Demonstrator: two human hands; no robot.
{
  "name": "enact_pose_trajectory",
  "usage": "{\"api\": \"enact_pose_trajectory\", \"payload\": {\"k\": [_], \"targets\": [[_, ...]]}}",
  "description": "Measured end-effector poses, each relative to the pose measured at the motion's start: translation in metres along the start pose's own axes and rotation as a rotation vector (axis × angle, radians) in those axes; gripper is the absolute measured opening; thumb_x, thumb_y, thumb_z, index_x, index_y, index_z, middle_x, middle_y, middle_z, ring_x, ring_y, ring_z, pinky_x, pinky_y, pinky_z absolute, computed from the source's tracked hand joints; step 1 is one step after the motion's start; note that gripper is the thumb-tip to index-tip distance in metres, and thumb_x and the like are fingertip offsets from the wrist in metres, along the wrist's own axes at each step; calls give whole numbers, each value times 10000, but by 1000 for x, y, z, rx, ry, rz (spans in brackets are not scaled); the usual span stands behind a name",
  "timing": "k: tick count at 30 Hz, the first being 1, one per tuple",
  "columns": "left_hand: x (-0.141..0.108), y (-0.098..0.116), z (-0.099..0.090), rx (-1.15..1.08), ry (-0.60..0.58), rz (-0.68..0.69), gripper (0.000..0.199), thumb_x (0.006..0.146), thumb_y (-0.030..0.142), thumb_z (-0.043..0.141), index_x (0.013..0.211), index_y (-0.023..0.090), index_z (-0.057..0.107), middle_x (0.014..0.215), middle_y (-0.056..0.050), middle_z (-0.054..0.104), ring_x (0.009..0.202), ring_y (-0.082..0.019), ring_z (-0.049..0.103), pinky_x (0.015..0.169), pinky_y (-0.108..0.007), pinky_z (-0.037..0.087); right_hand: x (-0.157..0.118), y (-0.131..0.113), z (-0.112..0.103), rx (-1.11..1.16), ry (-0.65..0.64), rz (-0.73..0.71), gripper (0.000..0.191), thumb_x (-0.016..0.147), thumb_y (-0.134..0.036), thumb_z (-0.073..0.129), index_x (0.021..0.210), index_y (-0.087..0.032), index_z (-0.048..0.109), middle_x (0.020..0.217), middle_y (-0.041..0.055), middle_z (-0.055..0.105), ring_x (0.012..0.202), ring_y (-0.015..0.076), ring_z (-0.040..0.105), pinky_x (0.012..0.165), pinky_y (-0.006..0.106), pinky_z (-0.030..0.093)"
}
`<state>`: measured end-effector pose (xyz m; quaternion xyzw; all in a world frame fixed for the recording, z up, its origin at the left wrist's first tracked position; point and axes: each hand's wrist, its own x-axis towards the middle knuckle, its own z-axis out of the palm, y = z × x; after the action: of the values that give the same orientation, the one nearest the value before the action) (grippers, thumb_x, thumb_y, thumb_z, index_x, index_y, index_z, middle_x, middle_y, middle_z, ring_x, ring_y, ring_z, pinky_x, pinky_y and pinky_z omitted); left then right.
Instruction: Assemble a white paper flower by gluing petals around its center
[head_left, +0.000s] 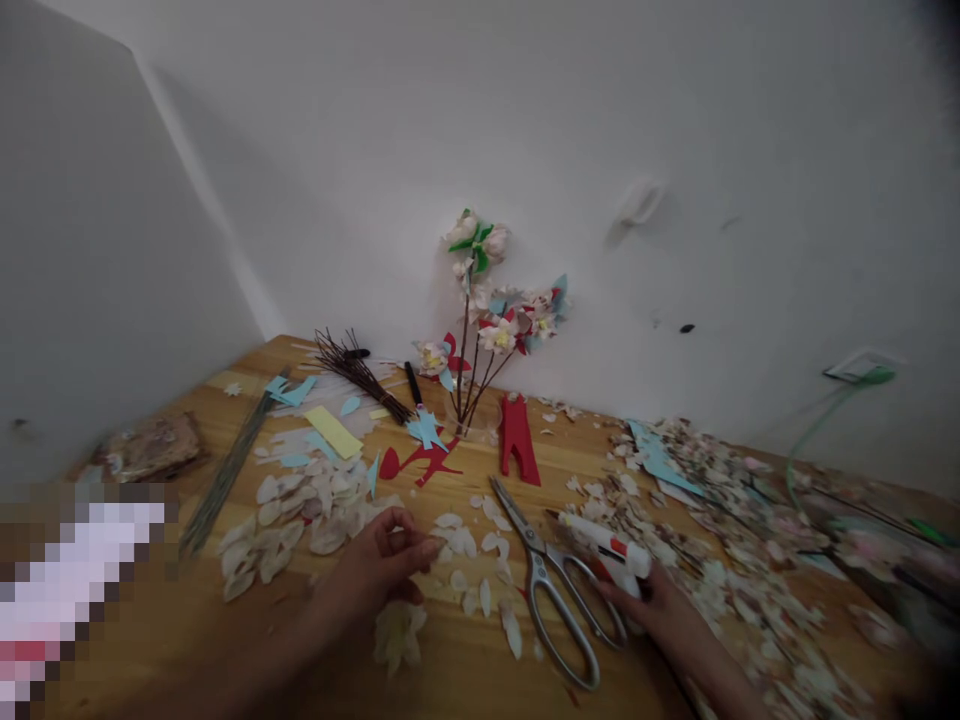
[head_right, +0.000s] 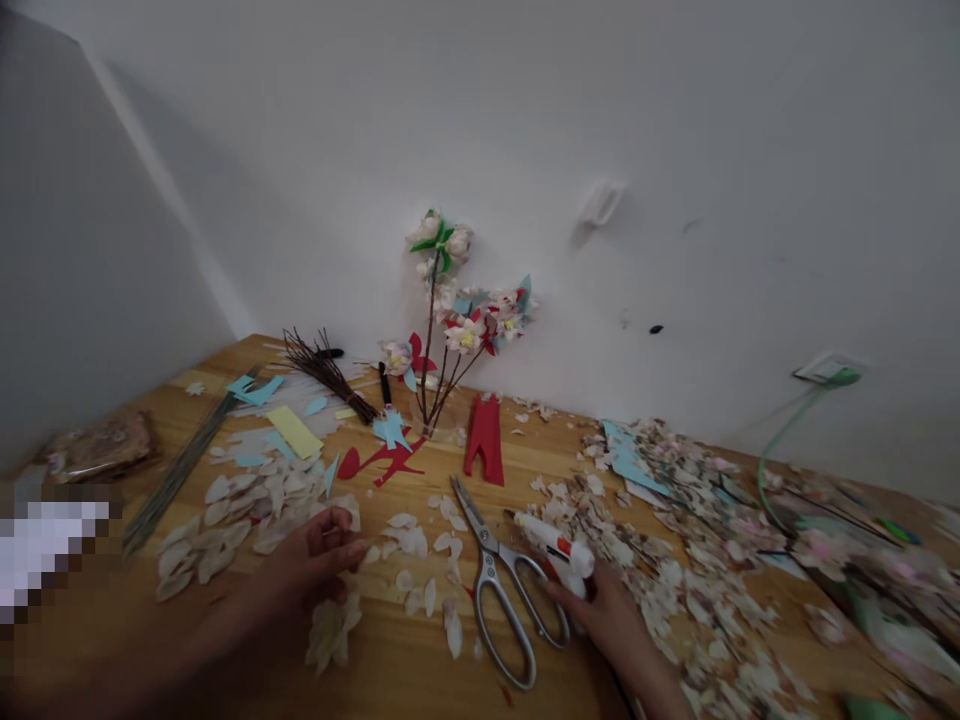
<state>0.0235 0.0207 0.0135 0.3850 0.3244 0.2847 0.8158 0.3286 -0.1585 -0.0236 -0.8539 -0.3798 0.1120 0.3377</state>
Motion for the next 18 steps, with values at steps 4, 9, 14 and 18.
{"api": "enact_pose_trajectory", "payload": {"k": [4, 9, 14, 18], "targets": [[3, -2, -2, 9, -15, -8, 472, 468, 338, 849, 690, 217, 450, 537, 84, 576, 511, -94, 549, 345, -149, 442, -3, -15, 3, 39, -87, 13, 423, 678, -539, 609, 837, -161, 713, 807, 78, 750, 790, 324, 668, 722, 392, 517], [4, 0, -2, 19, 10, 22, 483, 463, 358, 847, 675, 215, 437, 520, 82, 588, 484, -84, 532, 347, -147, 439, -22, -52, -2, 330, 59, 21, 408, 673, -518, 649, 889, -180, 723, 894, 85, 757, 886, 320, 669, 812, 385, 517], [3, 2, 0, 22, 66, 75, 483, 469, 360, 844, 699, 212, 446, 512, 76, 594, 468, -80, 512, 358, -155, 440, -55, -78, 15, 415, -137, 62, 478, 585, -576, 711, 885, -204, 729, 938, 114, 744, 884, 336, 665, 806, 419, 532], [2, 1, 0, 33, 112, 117, 493, 464, 368, 841, 734, 214, 459, 542, 68, 605, 480, -89, 512, 360, -171, 453, -66, -83, 40, 362, -144, -24, 638, 557, -624, 703, 1044, -213, 676, 1169, 134, 646, 1054, 363, 581, 942, 489, 431]]}}
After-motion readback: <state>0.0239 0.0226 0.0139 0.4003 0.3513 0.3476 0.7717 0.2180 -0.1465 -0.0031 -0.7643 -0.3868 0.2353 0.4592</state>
